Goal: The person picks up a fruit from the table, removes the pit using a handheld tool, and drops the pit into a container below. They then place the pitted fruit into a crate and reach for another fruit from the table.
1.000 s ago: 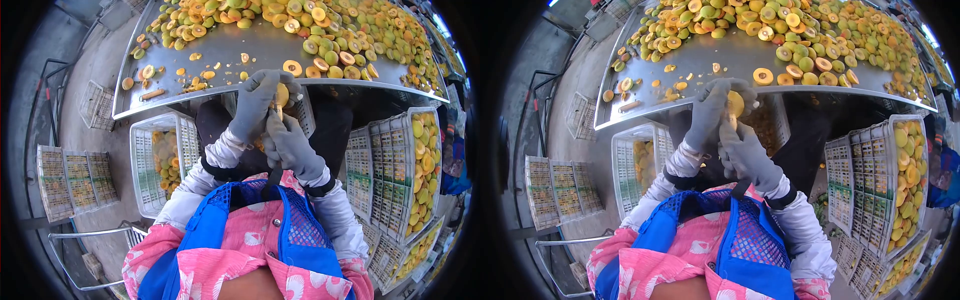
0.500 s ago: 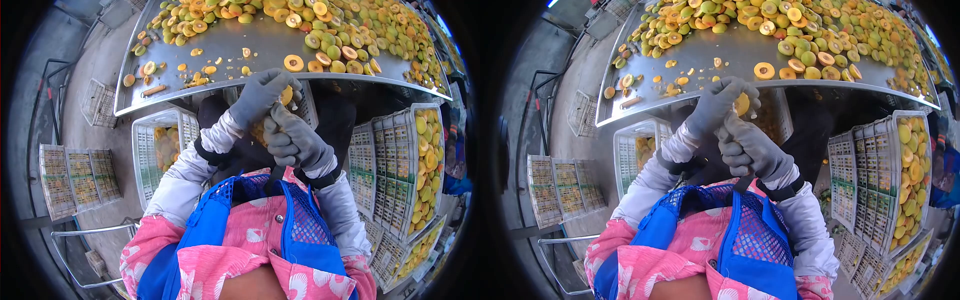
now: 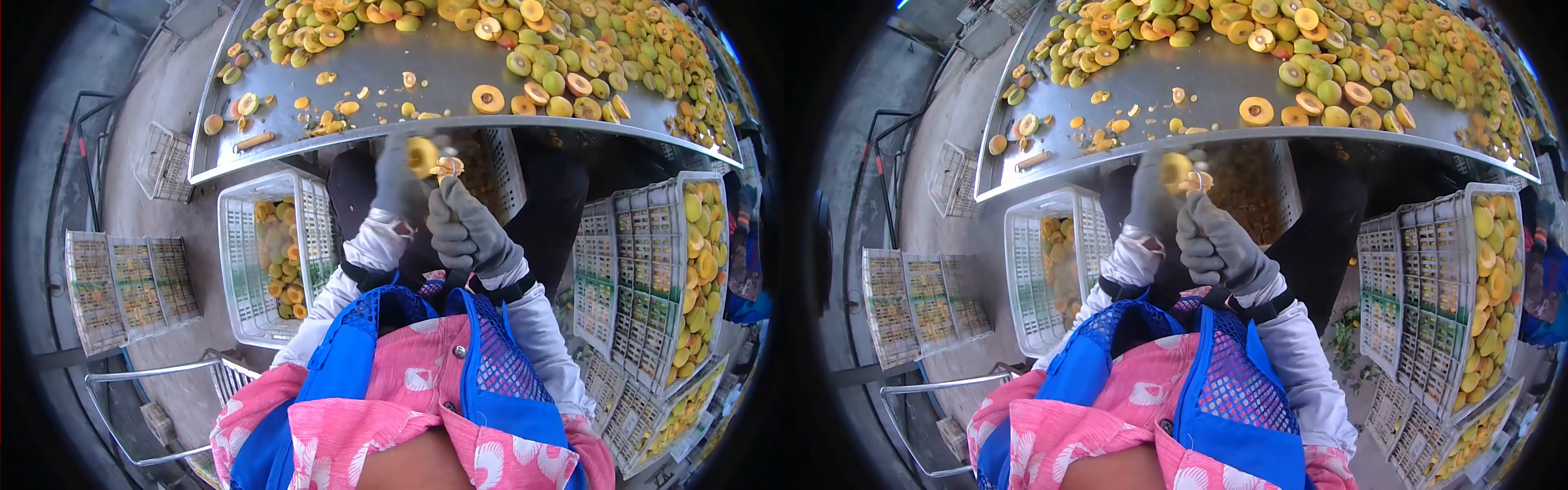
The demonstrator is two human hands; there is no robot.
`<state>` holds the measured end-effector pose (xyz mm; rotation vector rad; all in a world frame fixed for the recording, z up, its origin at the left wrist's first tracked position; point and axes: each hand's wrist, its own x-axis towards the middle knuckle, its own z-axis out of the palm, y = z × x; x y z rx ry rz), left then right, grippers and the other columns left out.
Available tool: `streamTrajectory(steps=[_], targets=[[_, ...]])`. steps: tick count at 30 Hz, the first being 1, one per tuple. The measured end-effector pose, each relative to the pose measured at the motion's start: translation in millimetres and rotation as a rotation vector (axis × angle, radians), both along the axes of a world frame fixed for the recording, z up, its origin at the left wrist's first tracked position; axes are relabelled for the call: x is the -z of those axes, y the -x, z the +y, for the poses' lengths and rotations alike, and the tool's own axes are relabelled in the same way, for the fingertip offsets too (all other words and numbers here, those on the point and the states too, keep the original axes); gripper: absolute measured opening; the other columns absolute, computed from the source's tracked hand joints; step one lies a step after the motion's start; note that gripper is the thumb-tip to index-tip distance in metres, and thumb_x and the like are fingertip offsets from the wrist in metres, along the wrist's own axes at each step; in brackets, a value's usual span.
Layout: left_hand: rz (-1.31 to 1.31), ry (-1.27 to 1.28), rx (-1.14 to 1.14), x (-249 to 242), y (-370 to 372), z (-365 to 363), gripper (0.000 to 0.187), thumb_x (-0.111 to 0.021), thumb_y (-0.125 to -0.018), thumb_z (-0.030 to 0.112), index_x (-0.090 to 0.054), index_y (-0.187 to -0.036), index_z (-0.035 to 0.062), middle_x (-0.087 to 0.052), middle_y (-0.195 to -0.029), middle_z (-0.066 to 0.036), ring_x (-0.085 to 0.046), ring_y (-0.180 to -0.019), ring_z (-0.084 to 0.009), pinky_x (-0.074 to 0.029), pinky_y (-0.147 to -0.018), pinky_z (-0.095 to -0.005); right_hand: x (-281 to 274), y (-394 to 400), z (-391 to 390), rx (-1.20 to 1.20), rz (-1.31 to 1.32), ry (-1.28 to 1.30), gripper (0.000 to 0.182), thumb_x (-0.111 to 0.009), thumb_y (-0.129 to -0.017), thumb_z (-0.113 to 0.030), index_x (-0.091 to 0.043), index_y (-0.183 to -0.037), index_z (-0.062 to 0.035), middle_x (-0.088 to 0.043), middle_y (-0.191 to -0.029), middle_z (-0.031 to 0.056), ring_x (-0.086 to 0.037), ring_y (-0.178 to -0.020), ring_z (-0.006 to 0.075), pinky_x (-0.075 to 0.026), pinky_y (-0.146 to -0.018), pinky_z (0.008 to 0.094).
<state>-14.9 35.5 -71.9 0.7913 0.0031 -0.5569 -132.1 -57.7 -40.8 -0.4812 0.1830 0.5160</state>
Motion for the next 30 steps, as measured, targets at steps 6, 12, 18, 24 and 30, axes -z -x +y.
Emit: streamTrajectory(steps=[6,12,18,24,30], targets=[[-0.973,-1.55,-0.621,33.7,-48.7,180.4,0.028,-0.076,-0.08,0.023,-0.07,-0.097,0.0019,-0.066,-0.104,-0.015,-0.064,-0.095,-0.027,-0.053,-0.082,-0.0344,16.0,2.7,-4.0,-0.002,0.203,0.005,0.046,-0.037,-0.098,-0.06,-0.047,-0.084,-0.0166,-0.028,-0.058,-0.0075,-0.022,-0.04,0.0041,-0.022,-0.035,0.021],[-0.512,-0.975,-0.194,-22.9,-55.7,51.8,0.034,-0.061,-0.088,0.006,-0.06,-0.122,0.0012,-0.064,-0.105,-0.007,-0.059,-0.08,-0.0127,-0.05,-0.073,-0.0296,35.4,-3.7,-13.5,0.023,0.18,-0.119,0.046,-0.039,-0.098,-0.059,-0.047,-0.085,-0.0165,-0.028,-0.058,-0.007,-0.022,-0.04,0.0047,-0.022,-0.035,0.0215],[-0.787,-1.086,0.25,21.1,-98.8,-97.0,0.052,-0.066,-0.084,0.024,-0.054,-0.13,0.0032,-0.066,-0.102,-0.017,-0.066,-0.086,-0.0254,-0.053,-0.078,-0.0351,33.2,6.7,-44.7,0.155,0.24,-0.079,0.044,-0.042,-0.097,-0.059,-0.046,-0.084,-0.0172,-0.028,-0.06,-0.0089,-0.022,-0.044,0.0031,-0.021,-0.04,0.0202],[-1.034,-1.301,0.468,45.7,-118.9,-141.3,0.046,-0.072,-0.081,0.026,-0.057,-0.116,0.0008,-0.066,-0.098,-0.017,-0.067,-0.082,-0.0281,-0.054,-0.079,-0.037,29.8,-21.5,-61.0,0.177,0.548,0.076,0.046,-0.042,-0.098,-0.059,-0.047,-0.085,-0.0149,-0.031,-0.057,-0.0073,-0.024,-0.041,0.0052,-0.025,-0.039,0.0232],[-0.352,-0.528,0.421,10.9,-96.2,-96.7,0.028,-0.07,-0.083,0.016,-0.061,-0.104,0.0014,-0.064,-0.098,-0.008,-0.063,-0.084,-0.0118,-0.053,-0.076,-0.0262,19.6,-43.4,-74.8,0.495,0.172,0.782,0.031,-0.049,-0.101,-0.039,-0.054,-0.095,-0.0092,-0.044,-0.059,-0.0018,-0.042,-0.044,0.0076,-0.039,-0.037,0.0259]])
